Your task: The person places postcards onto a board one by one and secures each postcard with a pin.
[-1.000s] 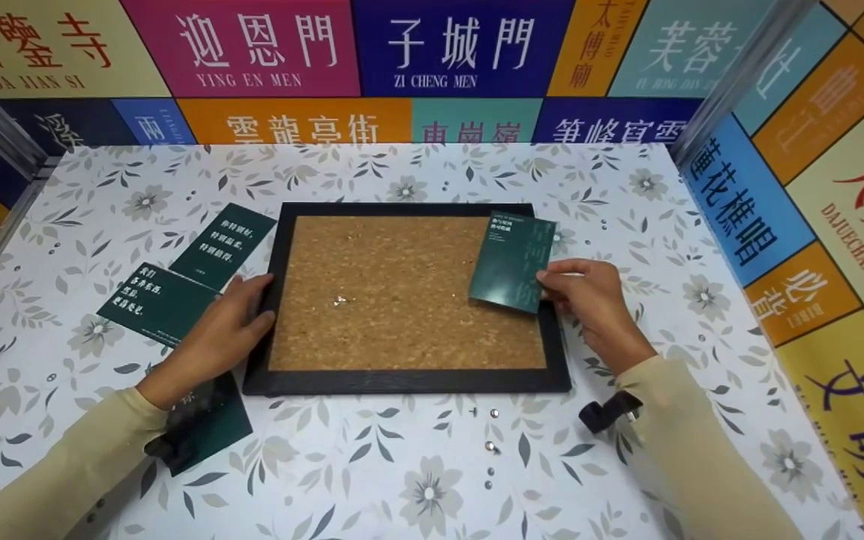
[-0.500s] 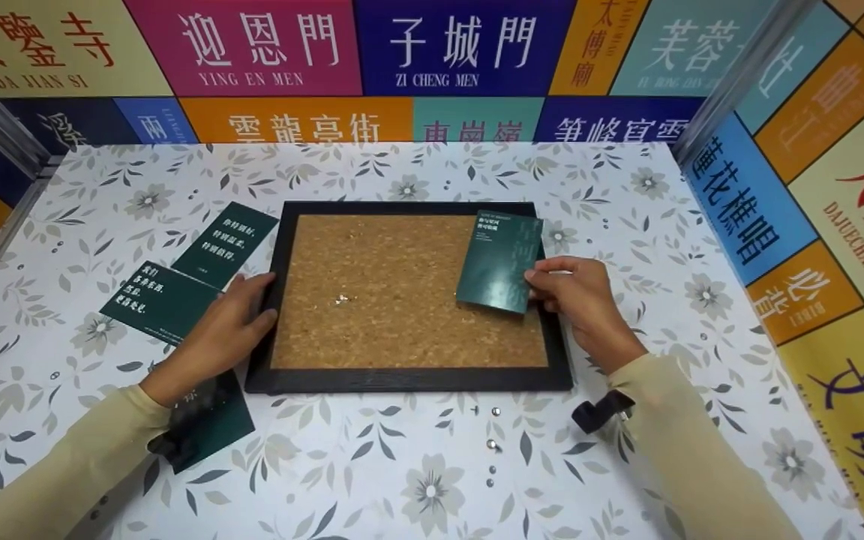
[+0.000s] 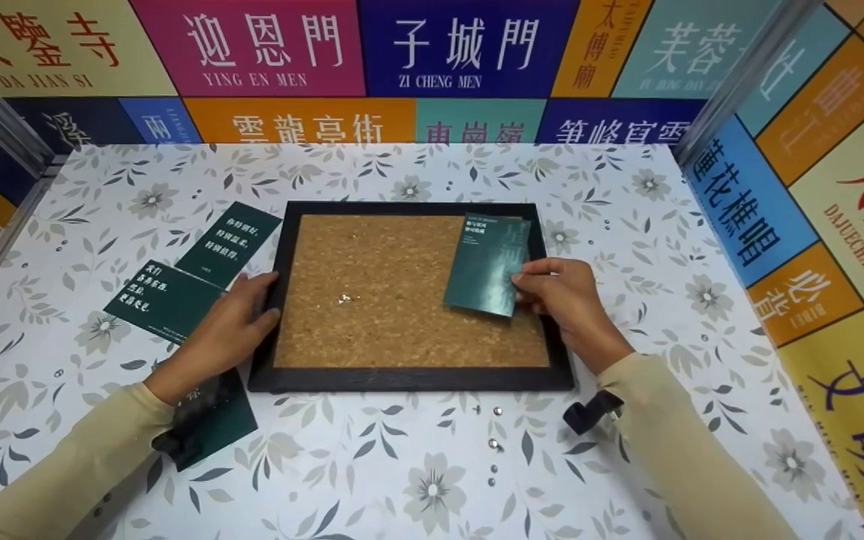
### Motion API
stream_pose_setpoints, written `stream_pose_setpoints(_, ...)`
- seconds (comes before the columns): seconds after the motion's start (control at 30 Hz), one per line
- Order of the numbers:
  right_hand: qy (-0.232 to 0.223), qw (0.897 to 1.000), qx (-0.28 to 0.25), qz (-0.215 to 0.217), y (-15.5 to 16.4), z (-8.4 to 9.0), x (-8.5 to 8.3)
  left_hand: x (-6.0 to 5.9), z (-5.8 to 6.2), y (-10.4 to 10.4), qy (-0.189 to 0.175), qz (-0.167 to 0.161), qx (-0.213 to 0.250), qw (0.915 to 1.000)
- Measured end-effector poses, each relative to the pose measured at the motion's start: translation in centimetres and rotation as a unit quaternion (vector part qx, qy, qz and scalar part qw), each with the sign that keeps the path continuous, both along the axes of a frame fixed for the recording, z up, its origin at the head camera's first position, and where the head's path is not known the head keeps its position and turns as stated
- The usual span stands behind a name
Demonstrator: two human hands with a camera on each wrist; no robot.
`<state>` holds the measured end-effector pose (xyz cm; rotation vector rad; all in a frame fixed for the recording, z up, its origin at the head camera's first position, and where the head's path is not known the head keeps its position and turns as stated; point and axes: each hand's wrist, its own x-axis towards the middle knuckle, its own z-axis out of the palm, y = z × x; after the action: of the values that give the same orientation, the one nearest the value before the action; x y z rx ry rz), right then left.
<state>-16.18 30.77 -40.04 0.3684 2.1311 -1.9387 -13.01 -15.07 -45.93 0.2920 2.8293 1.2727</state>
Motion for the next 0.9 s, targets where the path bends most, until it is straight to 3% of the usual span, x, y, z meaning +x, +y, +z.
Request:
stream_pose_setpoints(0.23, 0.002, 1.0, 0.024, 0.013, -1.0, -0.3, -0.2, 0.6, 1.2, 0.2, 0.003, 0.001, 0.004, 1.0)
stream_pose_setpoints(0.53, 0.006, 0.999, 0.031, 0.028, -2.5, -0.6, -0.4, -0.5, -0.9, -0.2, 0.003, 0.004, -0.005, 1.0)
stream_pose_setpoints(0.9, 0.0, 0.999, 0.025, 0.032, -3.5, -0.6, -0.5, -0.5, -0.9, -0.1, -0.01, 0.002, -0.012, 0.9999)
